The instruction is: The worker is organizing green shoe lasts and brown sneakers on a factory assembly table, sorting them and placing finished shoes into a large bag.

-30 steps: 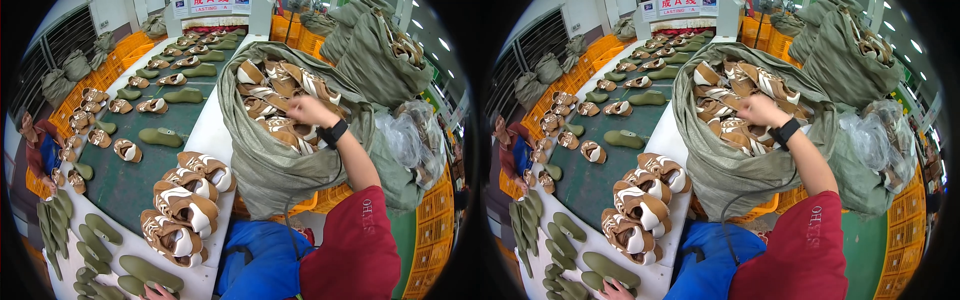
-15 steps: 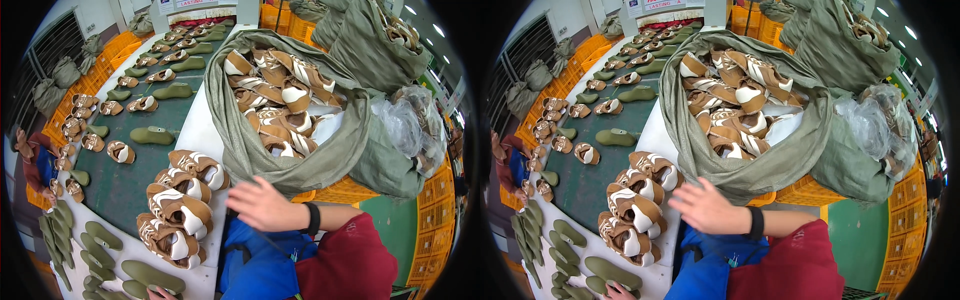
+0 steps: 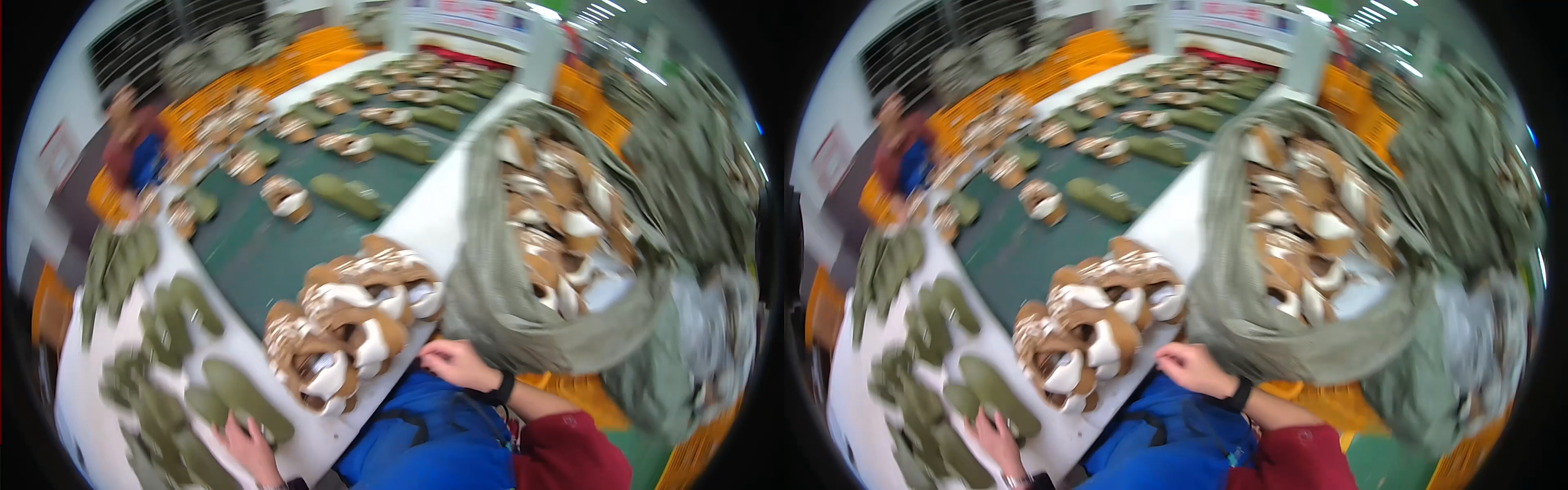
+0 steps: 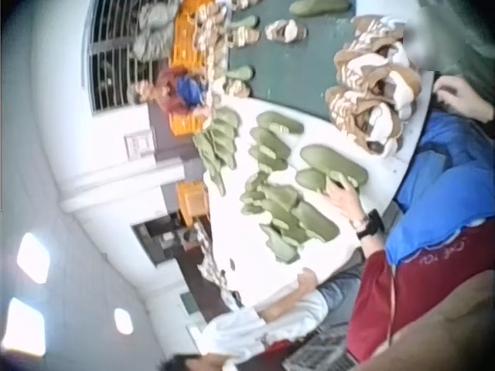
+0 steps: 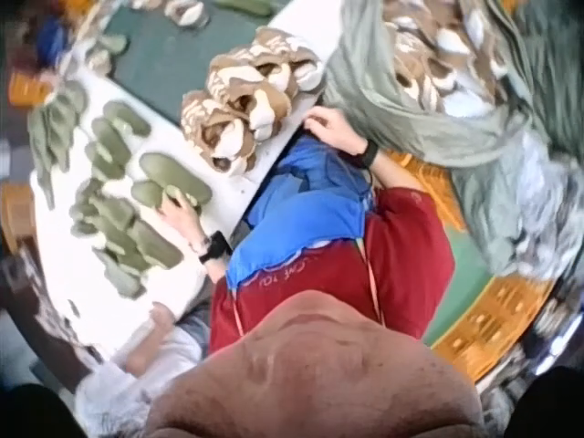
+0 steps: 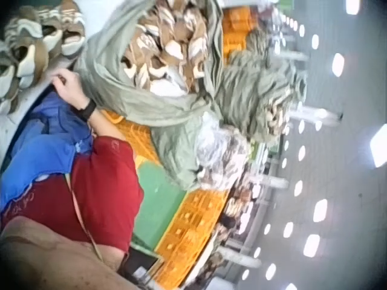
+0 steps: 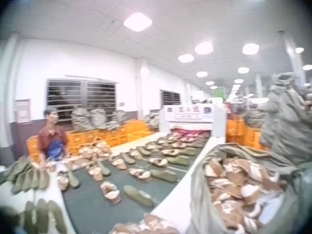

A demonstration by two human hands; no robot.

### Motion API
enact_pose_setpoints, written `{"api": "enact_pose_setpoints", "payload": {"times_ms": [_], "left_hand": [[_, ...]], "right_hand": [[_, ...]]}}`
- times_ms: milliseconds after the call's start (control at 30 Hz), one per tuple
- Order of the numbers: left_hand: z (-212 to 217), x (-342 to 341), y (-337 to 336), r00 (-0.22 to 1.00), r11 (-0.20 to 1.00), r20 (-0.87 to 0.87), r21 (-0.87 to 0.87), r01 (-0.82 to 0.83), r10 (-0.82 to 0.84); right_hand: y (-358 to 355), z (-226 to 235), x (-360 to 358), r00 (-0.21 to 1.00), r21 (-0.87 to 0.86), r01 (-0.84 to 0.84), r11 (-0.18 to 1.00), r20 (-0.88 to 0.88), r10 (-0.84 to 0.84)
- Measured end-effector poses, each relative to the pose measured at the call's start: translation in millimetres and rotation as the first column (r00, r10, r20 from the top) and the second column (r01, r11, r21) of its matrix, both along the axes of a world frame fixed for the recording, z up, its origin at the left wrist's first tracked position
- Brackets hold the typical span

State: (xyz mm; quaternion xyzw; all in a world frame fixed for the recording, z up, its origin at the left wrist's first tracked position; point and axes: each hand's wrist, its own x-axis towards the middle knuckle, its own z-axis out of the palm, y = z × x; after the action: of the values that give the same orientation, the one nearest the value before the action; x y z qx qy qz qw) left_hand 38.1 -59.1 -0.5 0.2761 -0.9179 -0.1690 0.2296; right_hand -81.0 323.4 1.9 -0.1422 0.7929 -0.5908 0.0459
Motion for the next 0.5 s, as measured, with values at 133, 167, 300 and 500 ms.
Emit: {"api": "enact_pose_setpoints", "payload": {"times_ms": [133, 167, 300, 500], "left_hand": [[8.7, -13.1, -1.9, 0.999, 0.993, -0.004, 0.115, 0.038, -0.037], [-3.9, -23.5, -3.1, 0.993, 0.996, -0.087, -0.043, 0.072, -0.076], [-13.3, -9.8, -12.8, 0.986, 0.981, -0.166, -0.192, -0.001, -0.032], [-11.3, 4.1, -3.2, 0.979, 0.975, -0.198, -0.205, -0.09, 0.049]], "right_hand": [[-2.9, -8.9, -11.8, 0.958, -0.148, 0.282, 0.948, -0.005, -0.286], [-0.1, -12.8, -18.9, 0.922, -0.207, 0.367, 0.907, -0.05, -0.385], [-16.2, -86.8, -30.6, 0.966, -0.052, 0.255, 0.966, -0.03, -0.256], [-47.1, -100.4, -16.6, 0.912, 0.255, 0.298, 0.92, -0.36, -0.195]]}}
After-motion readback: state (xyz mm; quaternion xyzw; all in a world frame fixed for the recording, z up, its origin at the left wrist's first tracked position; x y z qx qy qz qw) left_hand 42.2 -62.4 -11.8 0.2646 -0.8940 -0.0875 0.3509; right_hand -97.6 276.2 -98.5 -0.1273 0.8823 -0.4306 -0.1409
